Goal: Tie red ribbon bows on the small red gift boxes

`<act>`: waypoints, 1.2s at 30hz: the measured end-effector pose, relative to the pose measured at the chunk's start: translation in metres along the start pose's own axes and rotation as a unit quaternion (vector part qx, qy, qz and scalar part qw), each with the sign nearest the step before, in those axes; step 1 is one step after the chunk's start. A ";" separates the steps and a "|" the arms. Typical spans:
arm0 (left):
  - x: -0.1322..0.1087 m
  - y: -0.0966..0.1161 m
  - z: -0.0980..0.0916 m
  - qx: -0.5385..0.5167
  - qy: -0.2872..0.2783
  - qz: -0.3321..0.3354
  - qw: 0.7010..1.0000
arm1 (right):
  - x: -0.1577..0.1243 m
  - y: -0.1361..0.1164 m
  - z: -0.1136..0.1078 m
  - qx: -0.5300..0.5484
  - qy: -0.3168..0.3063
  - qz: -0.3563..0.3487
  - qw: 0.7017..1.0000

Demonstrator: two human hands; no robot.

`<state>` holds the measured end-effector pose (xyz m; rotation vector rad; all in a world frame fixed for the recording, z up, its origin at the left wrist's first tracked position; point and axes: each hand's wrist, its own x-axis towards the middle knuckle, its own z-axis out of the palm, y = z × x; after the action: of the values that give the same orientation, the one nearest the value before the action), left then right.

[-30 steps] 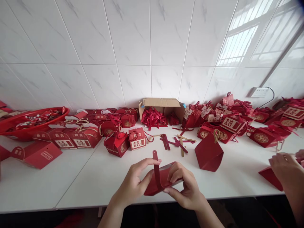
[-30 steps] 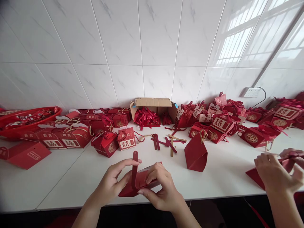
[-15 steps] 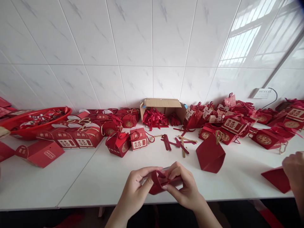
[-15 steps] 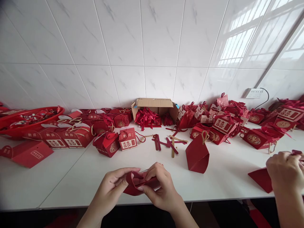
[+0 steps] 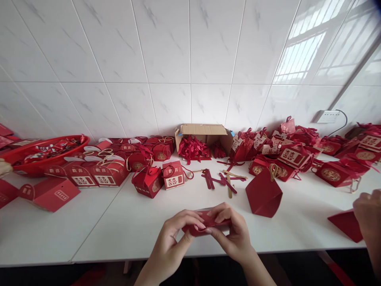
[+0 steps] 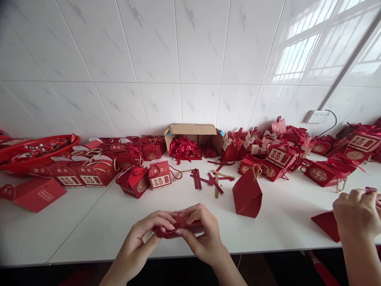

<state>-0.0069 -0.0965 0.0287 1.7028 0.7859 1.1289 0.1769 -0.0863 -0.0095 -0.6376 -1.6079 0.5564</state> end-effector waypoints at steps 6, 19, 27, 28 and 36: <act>-0.004 -0.001 0.002 -0.015 -0.021 -0.028 0.999 | -0.002 -0.002 0.004 0.035 0.000 0.001 0.999; -0.009 -0.011 0.004 -0.077 -0.024 -0.033 0.996 | -0.003 -0.001 0.006 0.037 0.024 0.001 0.999; -0.007 -0.018 0.016 -0.199 0.064 -0.059 0.976 | -0.008 0.001 0.010 0.036 0.061 0.045 0.996; -0.006 -0.019 0.018 -0.199 0.079 -0.061 0.975 | -0.008 0.003 0.012 0.039 0.072 0.052 0.995; 0.000 -0.046 0.022 -0.039 0.107 -0.068 0.991 | -0.035 0.030 0.006 -0.062 0.071 0.149 0.984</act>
<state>0.0125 -0.0870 -0.0178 1.4554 0.9638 1.2439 0.1772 -0.0887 -0.0557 -0.9999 -1.4290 0.6158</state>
